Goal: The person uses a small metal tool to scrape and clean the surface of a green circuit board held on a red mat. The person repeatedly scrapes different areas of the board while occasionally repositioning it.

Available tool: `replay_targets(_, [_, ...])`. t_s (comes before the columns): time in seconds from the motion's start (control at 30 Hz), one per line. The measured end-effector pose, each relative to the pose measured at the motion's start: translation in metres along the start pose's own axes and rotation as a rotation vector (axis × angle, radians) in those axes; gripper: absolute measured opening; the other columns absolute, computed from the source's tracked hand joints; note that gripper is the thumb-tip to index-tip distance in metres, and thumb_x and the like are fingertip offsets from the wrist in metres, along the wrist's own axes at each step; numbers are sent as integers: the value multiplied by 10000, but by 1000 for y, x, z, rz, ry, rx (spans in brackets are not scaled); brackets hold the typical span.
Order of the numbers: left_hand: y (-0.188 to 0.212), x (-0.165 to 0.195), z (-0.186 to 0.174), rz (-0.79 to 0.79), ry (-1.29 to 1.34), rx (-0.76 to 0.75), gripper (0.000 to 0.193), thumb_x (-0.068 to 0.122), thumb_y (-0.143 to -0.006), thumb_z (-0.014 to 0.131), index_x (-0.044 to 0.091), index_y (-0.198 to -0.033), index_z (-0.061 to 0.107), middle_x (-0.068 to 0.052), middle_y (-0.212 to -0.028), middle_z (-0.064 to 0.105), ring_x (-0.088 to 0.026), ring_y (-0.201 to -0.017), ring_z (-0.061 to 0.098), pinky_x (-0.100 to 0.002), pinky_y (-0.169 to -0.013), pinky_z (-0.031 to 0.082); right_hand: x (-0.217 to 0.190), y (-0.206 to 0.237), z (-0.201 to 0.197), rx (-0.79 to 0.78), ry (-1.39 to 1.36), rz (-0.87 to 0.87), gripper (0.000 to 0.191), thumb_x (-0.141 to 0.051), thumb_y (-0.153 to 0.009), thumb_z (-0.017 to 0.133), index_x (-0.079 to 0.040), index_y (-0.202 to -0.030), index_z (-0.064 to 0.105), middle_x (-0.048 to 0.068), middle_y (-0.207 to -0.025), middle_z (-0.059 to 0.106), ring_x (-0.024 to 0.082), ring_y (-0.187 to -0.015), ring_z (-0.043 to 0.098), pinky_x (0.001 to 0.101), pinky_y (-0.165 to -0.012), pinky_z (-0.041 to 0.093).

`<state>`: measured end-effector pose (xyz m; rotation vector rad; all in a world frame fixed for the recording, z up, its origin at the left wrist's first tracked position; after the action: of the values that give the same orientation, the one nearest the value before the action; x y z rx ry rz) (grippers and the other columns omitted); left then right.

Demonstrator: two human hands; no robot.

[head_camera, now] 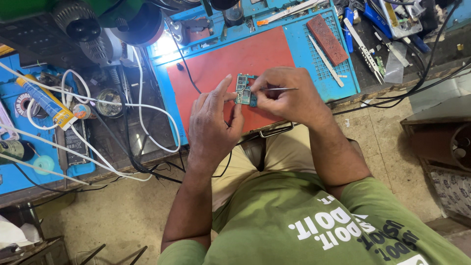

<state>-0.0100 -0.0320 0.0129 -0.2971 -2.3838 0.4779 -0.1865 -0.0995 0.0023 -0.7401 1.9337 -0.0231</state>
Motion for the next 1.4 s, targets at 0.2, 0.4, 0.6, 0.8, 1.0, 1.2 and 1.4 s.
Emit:
replay_targets(0.2, [0, 0, 0, 2, 4, 1, 622, 87, -895, 724, 59, -1478, 512, -24, -1106, 731, -230, -1032, 644, -404, -952, 488, 3, 0, 0, -17, -34, 81, 109, -56, -850, 794, -52, -946, 741, 22, -788, 715, 48, -693, 656, 215, -605, 523])
replay_targets(0.4, [-1, -1, 2, -66, 35, -28, 622, 157, -892, 807, 80, -1449, 543, -18, -986, 715, -224, -978, 647, -405, -937, 490, 6, 2, -6, 46, -142, 63, 138, -55, -922, 794, -45, -1058, 774, 49, -940, 783, 51, -807, 700, 218, -694, 555])
replay_targets(0.6, [-1, 2, 0, 39, -102, 40, 818, 257, -855, 845, 25, -1517, 425, -165, -1350, 607, -359, -1272, 531, -481, -1091, 404, 4, 4, -14, 115, -135, -25, 151, -42, -965, 825, -31, -1109, 782, 89, -981, 771, 120, -865, 722, 255, -765, 574])
replay_targets(0.8, [0, -3, 5, 4, -125, -10, 863, 333, -876, 852, 24, -1544, 400, -103, -1376, 615, -305, -1299, 537, -491, -1135, 343, -11, 10, -12, 54, -40, -38, 149, -42, -979, 805, -29, -1124, 770, 97, -1002, 757, 157, -849, 731, 261, -750, 576])
replay_targets(1.0, [1, -2, 5, 14, -140, 15, 829, 373, -876, 872, 39, -1510, 454, -93, -1361, 609, -291, -1294, 539, -492, -1130, 335, -17, 13, -4, 52, 26, -38, 179, -51, -933, 783, -55, -1112, 779, 101, -1007, 763, 173, -861, 745, 280, -748, 579])
replay_targets(1.2, [0, -1, 5, 23, -141, 8, 751, 377, -871, 869, 63, -1456, 516, -89, -1293, 617, -283, -1272, 547, -491, -1111, 332, -13, 15, -3, 76, 131, -49, 152, -80, -918, 813, -60, -1066, 785, 96, -963, 768, 200, -847, 746, 308, -744, 579])
replay_targets(1.4, [-1, 0, 4, 29, -152, 2, 685, 392, -879, 862, 66, -1407, 571, -84, -1249, 625, -275, -1236, 555, -481, -1081, 342, -11, 17, -2, 80, 133, -67, 151, -79, -910, 814, -57, -1057, 785, 88, -969, 774, 200, -866, 745, 312, -762, 588])
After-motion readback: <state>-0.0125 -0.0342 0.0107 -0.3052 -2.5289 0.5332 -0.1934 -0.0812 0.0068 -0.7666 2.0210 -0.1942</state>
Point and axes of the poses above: each hand's wrist, its own y-axis away from the middle knuckle, its own z-axis out of the palm, x = y × z, the point moved 5 cm from there along -y, towards the middle knuckle
